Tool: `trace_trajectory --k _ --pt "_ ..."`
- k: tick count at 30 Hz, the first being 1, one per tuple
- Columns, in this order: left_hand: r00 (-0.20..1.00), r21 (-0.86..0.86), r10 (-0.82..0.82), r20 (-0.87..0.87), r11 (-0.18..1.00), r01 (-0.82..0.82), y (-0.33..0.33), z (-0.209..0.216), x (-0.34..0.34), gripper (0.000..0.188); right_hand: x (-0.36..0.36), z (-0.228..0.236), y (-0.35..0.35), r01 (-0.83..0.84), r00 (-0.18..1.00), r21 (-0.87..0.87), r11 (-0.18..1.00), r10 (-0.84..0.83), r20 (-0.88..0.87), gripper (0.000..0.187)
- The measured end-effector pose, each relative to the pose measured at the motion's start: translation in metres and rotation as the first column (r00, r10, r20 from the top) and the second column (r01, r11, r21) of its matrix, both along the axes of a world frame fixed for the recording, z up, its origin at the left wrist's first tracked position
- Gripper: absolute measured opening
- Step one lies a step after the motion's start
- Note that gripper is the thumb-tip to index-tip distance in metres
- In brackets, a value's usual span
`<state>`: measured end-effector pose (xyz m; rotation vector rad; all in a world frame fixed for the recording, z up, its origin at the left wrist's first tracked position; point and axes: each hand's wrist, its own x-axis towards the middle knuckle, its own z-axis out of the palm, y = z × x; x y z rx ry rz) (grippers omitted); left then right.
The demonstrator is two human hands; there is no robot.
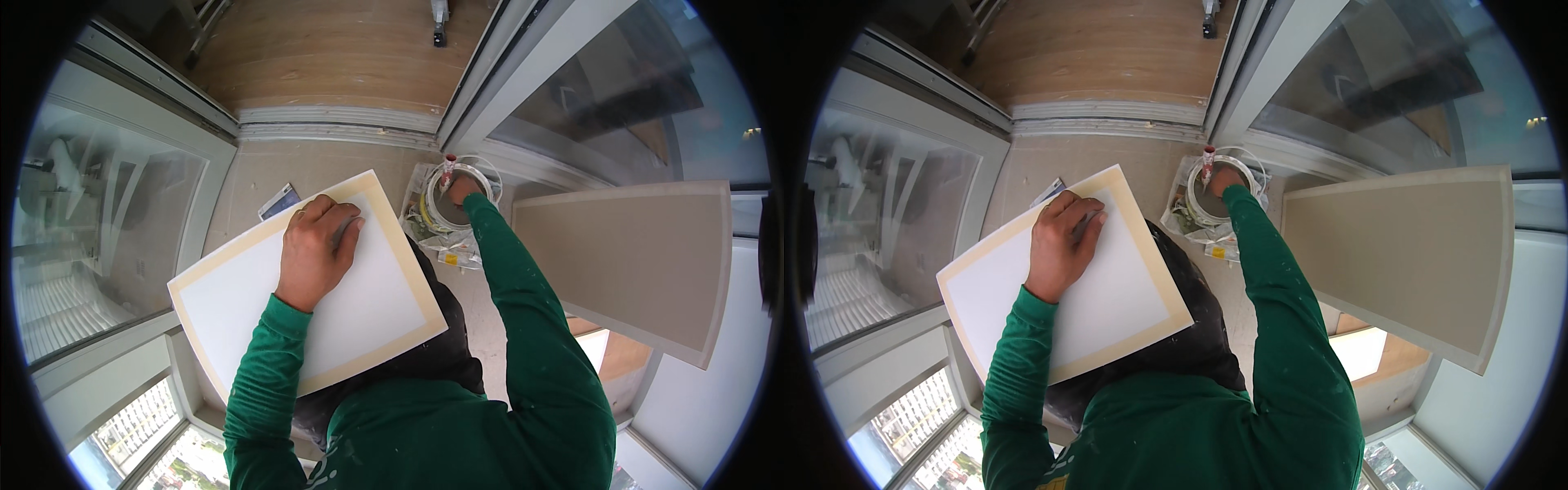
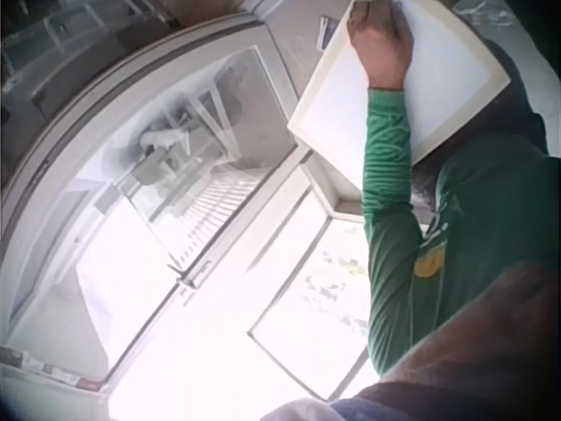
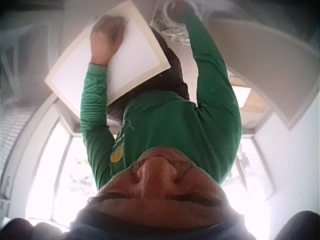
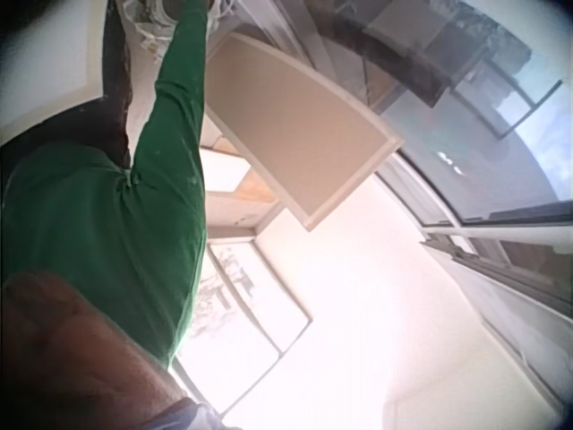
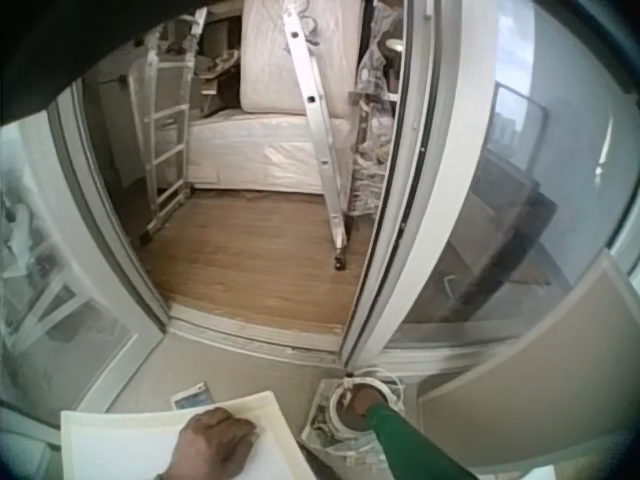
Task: The person paints the edge and corner of a rectangular panel using a small brush, dipping it into a paint bucket and then carefully applying white paint to the surface while holding the panel steady with the other hand.
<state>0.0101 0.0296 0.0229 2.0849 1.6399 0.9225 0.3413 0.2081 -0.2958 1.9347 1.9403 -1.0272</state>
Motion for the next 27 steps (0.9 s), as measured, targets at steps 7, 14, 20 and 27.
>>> trace_trajectory --k 7,14,20,27 --pt "1.000 -0.044 0.027 -0.011 0.999 -0.027 -0.004 -0.004 -0.003 0.013 -0.001 0.050 -0.008 0.015 1.000 0.016 1.000 -0.015 -0.019 0.032" --pt "0.999 -0.042 0.037 0.014 0.998 -0.036 -0.007 -0.002 -0.001 0.011 0.038 0.112 -0.060 0.403 0.820 0.161 0.901 -0.277 -0.500 0.019" --pt "1.000 0.043 -0.001 0.000 0.999 0.001 -0.009 -0.001 0.003 0.011 0.066 0.123 -0.113 0.431 0.764 0.222 0.875 -0.223 -0.606 0.017" --pt "1.000 0.097 -0.031 0.002 0.995 0.030 -0.013 -0.001 0.003 0.010 0.067 0.138 -0.153 0.272 0.892 0.438 0.857 -0.053 -0.449 0.022"
